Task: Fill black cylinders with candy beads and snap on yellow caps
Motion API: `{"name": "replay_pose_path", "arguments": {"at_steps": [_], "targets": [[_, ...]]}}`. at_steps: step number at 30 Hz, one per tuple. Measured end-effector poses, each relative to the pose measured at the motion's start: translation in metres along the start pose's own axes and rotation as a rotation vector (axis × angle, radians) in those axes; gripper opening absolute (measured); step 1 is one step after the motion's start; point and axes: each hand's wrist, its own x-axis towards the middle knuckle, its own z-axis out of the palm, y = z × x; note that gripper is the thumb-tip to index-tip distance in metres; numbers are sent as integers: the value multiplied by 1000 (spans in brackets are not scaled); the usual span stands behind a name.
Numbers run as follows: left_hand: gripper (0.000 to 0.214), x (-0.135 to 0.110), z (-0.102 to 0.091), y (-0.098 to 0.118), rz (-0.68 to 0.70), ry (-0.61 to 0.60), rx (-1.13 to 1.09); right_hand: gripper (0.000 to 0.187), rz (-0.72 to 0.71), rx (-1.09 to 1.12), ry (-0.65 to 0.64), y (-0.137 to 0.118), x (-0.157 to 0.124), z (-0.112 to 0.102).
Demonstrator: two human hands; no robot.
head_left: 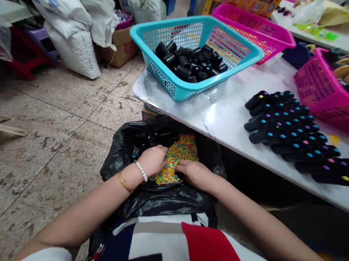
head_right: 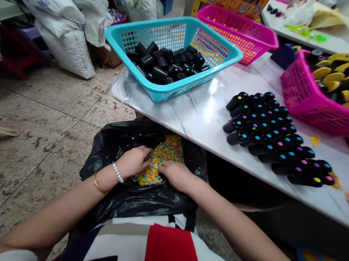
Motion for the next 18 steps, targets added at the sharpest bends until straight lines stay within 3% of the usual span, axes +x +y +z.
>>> {"name": "replay_pose_path", "arguments": {"at_steps": [4, 9, 15, 18], "targets": [[31, 0, -1, 0, 38, -42, 37, 32, 128, 371, 206, 20, -17, -12], [24, 1, 4, 7, 102, -85, 83, 25, 269, 414, 407, 27, -36, -19], [24, 2, 9, 12, 155, -121, 138, 26, 170, 825, 401, 16, -44, -22], [20, 2, 13, 10, 131, -147, 182, 26, 153, 700, 417, 19, -40, -20]]}}
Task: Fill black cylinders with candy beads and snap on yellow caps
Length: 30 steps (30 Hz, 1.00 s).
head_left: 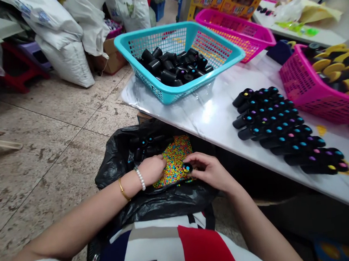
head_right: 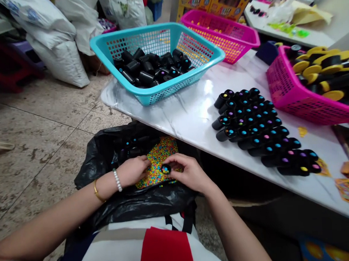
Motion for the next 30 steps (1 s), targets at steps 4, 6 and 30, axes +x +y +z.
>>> {"name": "replay_pose_path", "arguments": {"at_steps": [4, 6, 30], "targets": [[20, 1, 5, -2, -28, -25, 43, 29, -29, -615, -54, 10, 18, 17], [20, 2, 5, -2, -29, -30, 50, 21, -51, -828, -166, 10, 26, 31], [20, -1, 4, -6, 1, -28, 53, 30, 57, -151, 628, -43, -40, -17]]}}
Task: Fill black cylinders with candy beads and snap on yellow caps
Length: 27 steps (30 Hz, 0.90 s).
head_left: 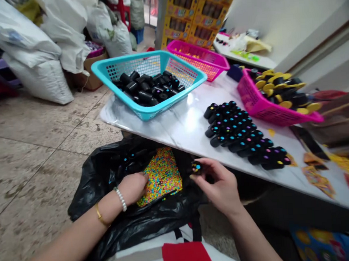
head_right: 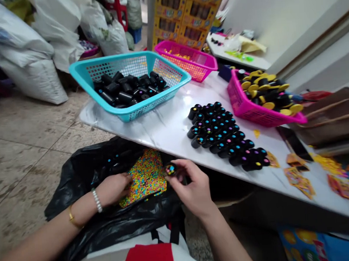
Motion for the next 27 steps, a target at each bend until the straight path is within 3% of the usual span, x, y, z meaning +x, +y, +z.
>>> {"name": "replay_pose_path", "arguments": {"at_steps": [3, 5, 10, 14, 17, 20, 24, 27], "targets": [[19, 0, 0, -1, 7, 4, 4, 37, 105, -170, 381, 8, 0, -18], [18, 2, 1, -1, 7, 4, 0, 36, 129, -359, 524, 15, 5, -24], [19, 4, 1, 1, -4, 7, -20, 26, 8, -659, 536, 23, 24, -29], [18, 1, -4, -3, -29, 5, -68, 24, -42, -668, 542, 23, 24, -30], [22, 0, -13, -9, -81, 131, -115, 24, -94, -640, 547, 19, 11, -24], [23, 0, -22, -15, -168, 313, -123, 22, -192, -526, 386, 10, -4, -3], [21, -4, -30, -21, -224, 376, -47, 23, -298, -393, -168, 1, -5, 44], [29, -12, -31, -30, -274, 414, 43, 17, -303, -372, -414, 4, 14, 81]]}}
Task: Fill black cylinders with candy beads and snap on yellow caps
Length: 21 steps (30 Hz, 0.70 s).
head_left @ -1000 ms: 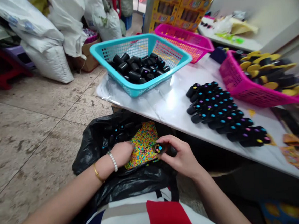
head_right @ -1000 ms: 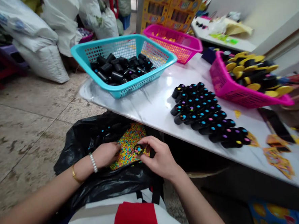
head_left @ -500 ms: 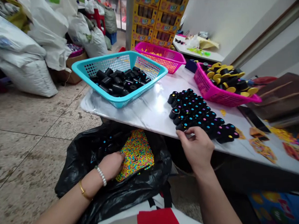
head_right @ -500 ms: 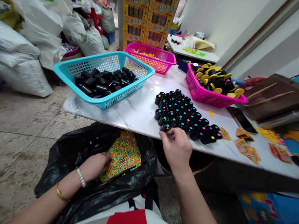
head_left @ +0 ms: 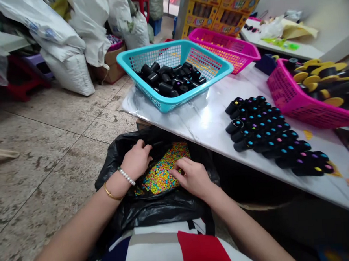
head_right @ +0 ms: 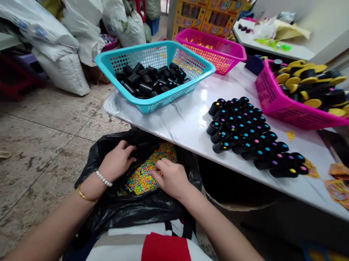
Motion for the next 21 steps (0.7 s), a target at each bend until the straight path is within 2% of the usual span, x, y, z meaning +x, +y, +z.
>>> {"name": "replay_pose_path", "arguments": {"at_steps": [2, 5, 9, 12, 16, 21], "targets": [[28, -3, 1, -7, 2, -31, 45, 11, 5, 41, -76, 3, 23, 13], [24, -7, 5, -10, 21, -65, 46, 19, -5, 91, -147, 4, 47, 27], [26, -8, 12, -3, 91, -117, -63, 25, -24, 127, -180, -1, 60, 39], [28, -7, 14, 3, 109, -164, -88, 25, -48, 154, -247, -2, 60, 44], [23, -1, 17, 5, 127, -229, -80, 30, -125, 195, -301, 3, 50, 40], [27, 1, 14, 0, 162, -254, -109, 35, -310, 1, -415, 3, 26, 33]]}}
